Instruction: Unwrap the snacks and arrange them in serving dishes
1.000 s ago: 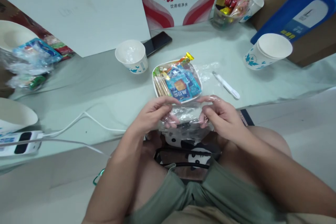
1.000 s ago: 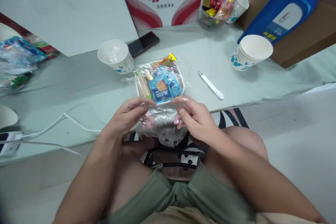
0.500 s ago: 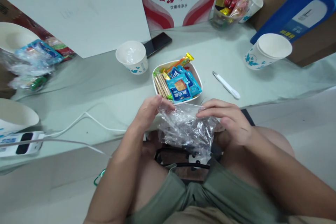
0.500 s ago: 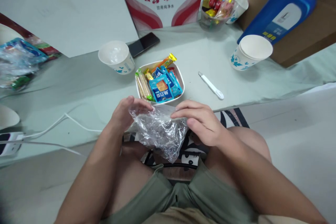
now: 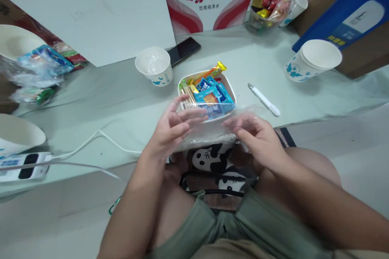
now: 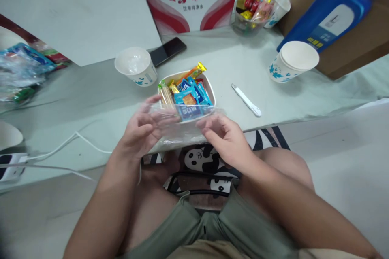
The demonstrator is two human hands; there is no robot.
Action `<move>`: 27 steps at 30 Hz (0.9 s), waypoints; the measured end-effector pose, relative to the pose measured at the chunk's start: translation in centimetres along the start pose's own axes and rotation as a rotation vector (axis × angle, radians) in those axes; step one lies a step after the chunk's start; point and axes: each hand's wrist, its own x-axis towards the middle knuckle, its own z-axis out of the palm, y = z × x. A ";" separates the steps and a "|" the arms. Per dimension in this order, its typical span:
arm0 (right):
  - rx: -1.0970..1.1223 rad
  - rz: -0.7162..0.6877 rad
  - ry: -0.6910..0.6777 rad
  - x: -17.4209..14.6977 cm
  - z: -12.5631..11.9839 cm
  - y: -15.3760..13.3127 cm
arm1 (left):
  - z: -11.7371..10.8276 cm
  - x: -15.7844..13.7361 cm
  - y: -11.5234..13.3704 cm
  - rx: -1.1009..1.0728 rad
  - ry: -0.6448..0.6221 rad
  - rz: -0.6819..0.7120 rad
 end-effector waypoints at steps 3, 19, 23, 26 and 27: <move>0.030 -0.001 0.050 0.0 0.4 -0.1 | -0.2 0.0 -0.3 0.174 -0.064 -0.143; 0.079 0.067 0.022 0.7 0.4 0.9 | -2.0 0.2 0.6 0.419 0.025 0.000; 0.050 0.153 0.129 1.1 1.4 1.1 | -1.8 0.0 0.1 0.569 0.048 0.151; 0.102 0.197 0.117 1.2 2.1 1.2 | -1.1 -0.6 0.1 0.715 0.374 0.492; 0.085 0.175 0.116 1.2 2.3 1.1 | -0.7 -0.8 0.2 0.785 0.506 0.615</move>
